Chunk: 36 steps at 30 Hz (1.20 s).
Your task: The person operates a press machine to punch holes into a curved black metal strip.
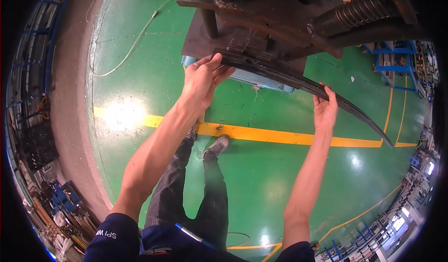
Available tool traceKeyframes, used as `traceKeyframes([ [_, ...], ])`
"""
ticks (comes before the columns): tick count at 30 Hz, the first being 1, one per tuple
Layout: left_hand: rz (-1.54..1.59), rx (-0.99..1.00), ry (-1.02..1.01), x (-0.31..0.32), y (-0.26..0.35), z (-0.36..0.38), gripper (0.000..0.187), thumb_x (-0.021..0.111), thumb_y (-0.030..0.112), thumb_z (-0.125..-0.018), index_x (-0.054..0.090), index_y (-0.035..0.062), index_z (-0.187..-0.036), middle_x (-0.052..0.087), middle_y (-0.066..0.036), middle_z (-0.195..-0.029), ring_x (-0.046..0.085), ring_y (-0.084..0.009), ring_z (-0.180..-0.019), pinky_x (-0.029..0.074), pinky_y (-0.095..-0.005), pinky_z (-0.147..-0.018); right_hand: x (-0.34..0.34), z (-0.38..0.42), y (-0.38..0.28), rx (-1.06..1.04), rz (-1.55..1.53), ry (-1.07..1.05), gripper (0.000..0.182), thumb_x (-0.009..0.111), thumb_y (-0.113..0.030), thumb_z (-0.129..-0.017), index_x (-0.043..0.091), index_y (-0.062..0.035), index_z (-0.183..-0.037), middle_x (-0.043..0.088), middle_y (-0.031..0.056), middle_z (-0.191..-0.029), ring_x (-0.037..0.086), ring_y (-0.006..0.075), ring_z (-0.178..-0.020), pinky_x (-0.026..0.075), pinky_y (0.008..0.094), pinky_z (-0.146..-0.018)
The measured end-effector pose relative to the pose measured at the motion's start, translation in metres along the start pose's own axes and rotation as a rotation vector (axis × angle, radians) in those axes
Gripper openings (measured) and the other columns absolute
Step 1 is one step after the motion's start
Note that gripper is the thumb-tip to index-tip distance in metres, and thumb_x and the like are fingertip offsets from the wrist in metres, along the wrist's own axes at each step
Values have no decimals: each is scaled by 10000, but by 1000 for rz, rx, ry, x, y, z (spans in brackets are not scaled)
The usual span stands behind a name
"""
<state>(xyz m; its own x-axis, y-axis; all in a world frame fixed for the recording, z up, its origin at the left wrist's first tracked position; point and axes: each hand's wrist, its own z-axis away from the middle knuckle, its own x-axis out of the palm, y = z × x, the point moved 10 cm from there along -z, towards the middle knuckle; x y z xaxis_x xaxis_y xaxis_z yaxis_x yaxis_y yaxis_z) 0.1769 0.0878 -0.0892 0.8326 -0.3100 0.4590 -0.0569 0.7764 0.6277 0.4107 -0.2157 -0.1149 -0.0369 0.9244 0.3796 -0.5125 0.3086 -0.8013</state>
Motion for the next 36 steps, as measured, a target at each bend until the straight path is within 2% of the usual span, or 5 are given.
traceKeyframes([
  [18, -32, -13, 111, -1, 5, -7, 210, 524, 96, -986, 530, -108, -1035, 616, -195, -1026, 658, -254, -922, 594, -360, -910, 5, -2, 0, 26, -14, -17, 243, 665, -62, -866, 572, -22, -1087, 617, 93, -1094, 627, 186, -1011, 571, 294, -865],
  [25, 28, -14, 126, 7, 3, -5, 218, 503, 75, -988, 517, -134, -1047, 608, -224, -1046, 657, -291, -928, 608, -374, -870, 9, 23, 12, -13, -52, 357, 637, 761, -429, -802, 546, 53, -1159, 621, 139, -1111, 648, 208, -937, 622, 292, -789],
  [28, 69, 24, 168, 6, 2, -6, 227, 506, 82, -988, 514, -139, -1043, 607, -233, -1040, 658, -305, -914, 615, -381, -847, 59, 29, 44, 181, -10, 130, 544, 699, -397, -865, 547, 17, -1183, 626, 126, -1077, 654, 188, -921, 628, 291, -782],
  [31, 83, 33, 214, 3, -2, -7, 235, 514, 89, -986, 512, -141, -1031, 603, -238, -1027, 657, -311, -896, 618, -385, -832, 99, 40, 69, 253, -113, -17, 274, 631, -189, -942, 583, 24, -1107, 642, 116, -1068, 639, 199, -1007, 589, 304, -887],
  [36, 103, 27, 250, 1, -3, -7, 225, 527, 79, -978, 512, -142, -1013, 601, -231, -1007, 658, -306, -866, 625, -389, -808, 112, 57, 73, 103, -189, -158, 141, 645, -72, -916, 605, 19, -1016, 657, 102, -1041, 652, 195, -980, 572, 335, -930],
])
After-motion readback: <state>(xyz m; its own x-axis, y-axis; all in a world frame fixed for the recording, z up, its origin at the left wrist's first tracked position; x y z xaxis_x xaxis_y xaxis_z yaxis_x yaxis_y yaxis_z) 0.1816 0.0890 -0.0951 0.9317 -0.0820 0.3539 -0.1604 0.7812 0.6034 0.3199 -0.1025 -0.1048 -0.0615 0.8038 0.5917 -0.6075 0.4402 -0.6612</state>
